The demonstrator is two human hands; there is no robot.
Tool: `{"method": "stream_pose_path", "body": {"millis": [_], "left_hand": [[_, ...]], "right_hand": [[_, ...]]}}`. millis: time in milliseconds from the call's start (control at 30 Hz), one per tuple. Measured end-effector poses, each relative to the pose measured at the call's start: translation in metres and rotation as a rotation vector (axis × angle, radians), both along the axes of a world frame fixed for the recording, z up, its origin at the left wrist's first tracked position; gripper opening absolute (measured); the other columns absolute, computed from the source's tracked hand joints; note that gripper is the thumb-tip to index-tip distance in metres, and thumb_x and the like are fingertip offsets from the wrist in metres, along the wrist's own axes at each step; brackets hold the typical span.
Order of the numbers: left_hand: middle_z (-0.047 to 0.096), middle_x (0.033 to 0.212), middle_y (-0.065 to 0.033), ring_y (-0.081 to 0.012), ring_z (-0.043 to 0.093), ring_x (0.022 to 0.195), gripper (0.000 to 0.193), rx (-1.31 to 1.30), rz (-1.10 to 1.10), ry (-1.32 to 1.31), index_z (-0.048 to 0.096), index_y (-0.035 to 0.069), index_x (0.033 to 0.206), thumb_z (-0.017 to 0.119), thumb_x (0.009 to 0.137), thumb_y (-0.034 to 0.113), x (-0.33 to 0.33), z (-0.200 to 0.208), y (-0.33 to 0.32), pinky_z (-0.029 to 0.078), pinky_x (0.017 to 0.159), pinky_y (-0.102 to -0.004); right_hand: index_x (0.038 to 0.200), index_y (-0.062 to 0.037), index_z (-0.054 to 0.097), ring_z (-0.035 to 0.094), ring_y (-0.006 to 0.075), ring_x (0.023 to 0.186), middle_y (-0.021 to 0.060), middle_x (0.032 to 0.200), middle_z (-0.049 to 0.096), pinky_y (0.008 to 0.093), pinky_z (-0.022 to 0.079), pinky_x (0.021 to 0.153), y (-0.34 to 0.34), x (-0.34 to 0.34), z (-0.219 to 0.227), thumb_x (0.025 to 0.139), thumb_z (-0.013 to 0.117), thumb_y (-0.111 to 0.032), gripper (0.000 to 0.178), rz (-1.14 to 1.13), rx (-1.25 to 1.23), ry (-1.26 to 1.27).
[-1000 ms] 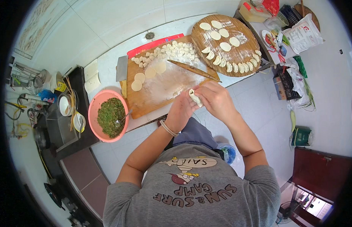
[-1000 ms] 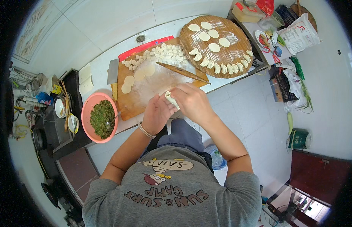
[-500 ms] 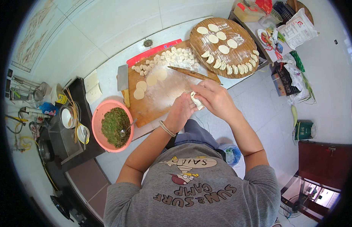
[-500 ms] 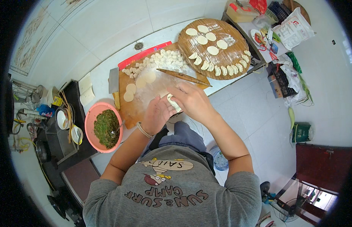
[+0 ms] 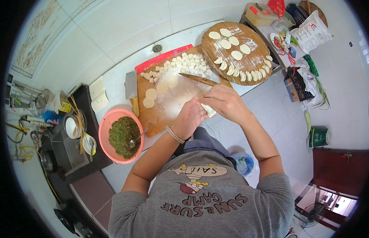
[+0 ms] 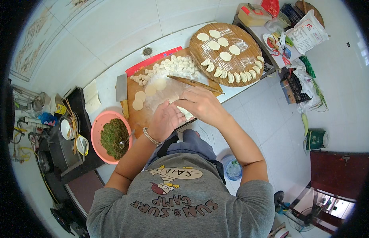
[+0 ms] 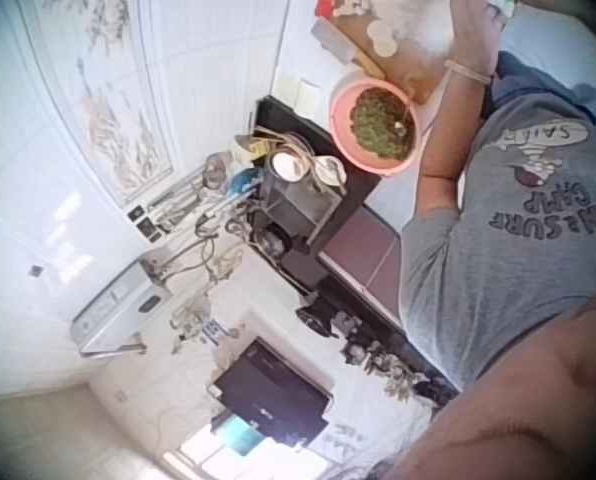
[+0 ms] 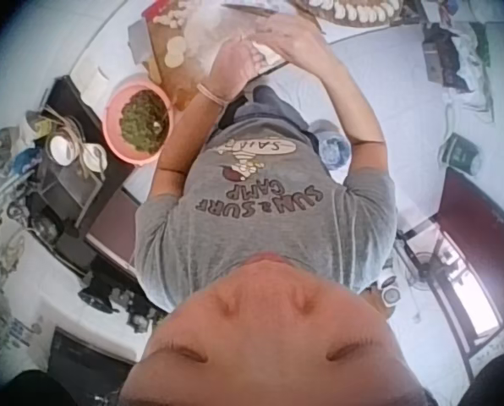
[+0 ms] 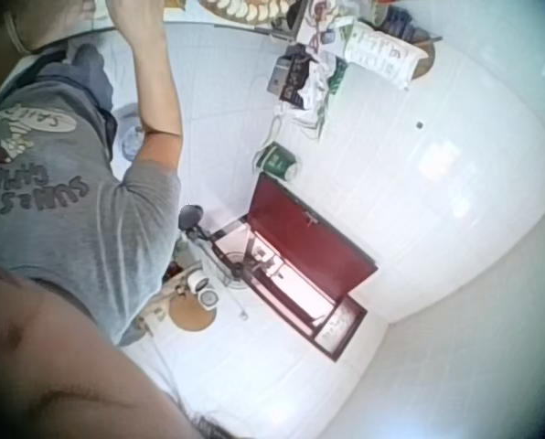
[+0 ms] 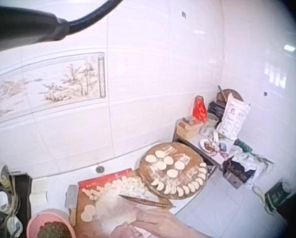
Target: The person fills round dough wrappers with a green vegetable mixture using a spoon, then folds and pleats the edges to seal them into dumplings. The finished dumplings are placed on a wooden board next to other completed units.
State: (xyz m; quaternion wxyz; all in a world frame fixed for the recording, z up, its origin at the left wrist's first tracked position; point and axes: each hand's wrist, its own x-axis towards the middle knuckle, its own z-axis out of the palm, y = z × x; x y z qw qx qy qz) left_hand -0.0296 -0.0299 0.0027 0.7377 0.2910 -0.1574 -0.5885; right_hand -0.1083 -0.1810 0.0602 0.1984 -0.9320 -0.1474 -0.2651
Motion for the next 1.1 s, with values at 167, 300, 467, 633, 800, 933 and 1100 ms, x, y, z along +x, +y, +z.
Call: {"method": "stream_pose_path", "body": {"millis": [167, 300, 467, 633, 800, 933, 1100], "left_hand": [[0.051, 0.123, -0.0132, -0.0245, 0.051, 0.114, 0.058, 0.001, -0.012, 0.031, 0.041, -0.003, 0.125, 0.026, 0.096, 0.046, 0.003, 0.0, -0.001, 0.038, 0.098, -0.041], [0.05, 0.125, -0.0148, -0.0263, 0.05, 0.116, 0.06, 0.006, -0.032, 0.072, 0.04, -0.003, 0.127, 0.024, 0.096, 0.046, 0.007, 0.007, -0.003, 0.037, 0.1, -0.0428], [0.044, 0.13, -0.0193, -0.0297, 0.046, 0.12, 0.064, 0.041, 0.024, 0.282, 0.036, -0.003, 0.13, 0.026, 0.094, 0.049, 0.008, 0.015, -0.007, 0.034, 0.104, -0.0439], [0.039, 0.133, -0.0243, -0.0334, 0.038, 0.127, 0.068, -0.118, 0.156, 0.483, 0.033, -0.004, 0.132, 0.029, 0.092, 0.051, 0.013, 0.016, -0.003, 0.027, 0.108, -0.0457], [0.035, 0.137, -0.0275, -0.0349, 0.033, 0.13, 0.068, -0.226, 0.135, 0.509, 0.034, -0.004, 0.132, 0.031, 0.092, 0.052, 0.018, 0.02, -0.002, 0.024, 0.109, -0.0472], [0.033, 0.137, -0.029, -0.0363, 0.031, 0.131, 0.068, -0.224, 0.147, 0.535, 0.035, -0.004, 0.132, 0.031, 0.092, 0.052, 0.016, 0.025, -0.002, 0.023, 0.11, -0.0474], [0.029, 0.142, -0.0285, -0.0382, 0.027, 0.134, 0.07, -0.246, 0.145, 0.539, 0.033, -0.004, 0.135, 0.026, 0.093, 0.052, 0.015, 0.027, -0.003, 0.021, 0.11, -0.0494]], "right_hand": [[0.082, -0.0067, 0.062, 0.055, 0.0204, 0.072, 0.0037, 0.074, 0.052, 0.0322, 0.046, 0.064, -0.002, 0.003, -0.003, 0.067, 0.06, -0.01, 0.016, 0.016, -0.018, 0.01], [0.082, -0.0075, 0.062, 0.055, 0.0199, 0.071, 0.0036, 0.072, 0.051, 0.0327, 0.045, 0.062, -0.003, 0.006, -0.003, 0.068, 0.059, -0.01, 0.015, 0.024, -0.065, -0.042], [0.091, -0.0067, 0.064, 0.058, 0.0218, 0.073, 0.0041, 0.078, 0.058, 0.0335, 0.047, 0.062, -0.005, 0.01, -0.001, 0.07, 0.063, -0.009, 0.022, -0.049, 0.023, 0.002], [0.097, -0.0054, 0.065, 0.061, 0.0244, 0.077, 0.0059, 0.086, 0.063, 0.0332, 0.048, 0.065, -0.01, -0.004, 0.007, 0.072, 0.066, -0.006, 0.026, -0.168, 0.245, -0.074], [0.094, -0.0073, 0.068, 0.061, 0.024, 0.076, 0.0062, 0.086, 0.062, 0.0333, 0.049, 0.065, -0.003, -0.014, -0.008, 0.072, 0.067, -0.004, 0.023, -0.095, 0.2, -0.032], [0.089, -0.0081, 0.07, 0.06, 0.0223, 0.074, 0.0053, 0.085, 0.061, 0.0324, 0.048, 0.061, 0.0, -0.014, -0.014, 0.07, 0.069, -0.005, 0.02, -0.116, 0.227, -0.092], [0.088, -0.0092, 0.07, 0.06, 0.021, 0.071, 0.0047, 0.082, 0.061, 0.0308, 0.047, 0.059, 0.003, -0.017, -0.026, 0.068, 0.071, -0.006, 0.02, -0.172, 0.247, -0.106]]}}
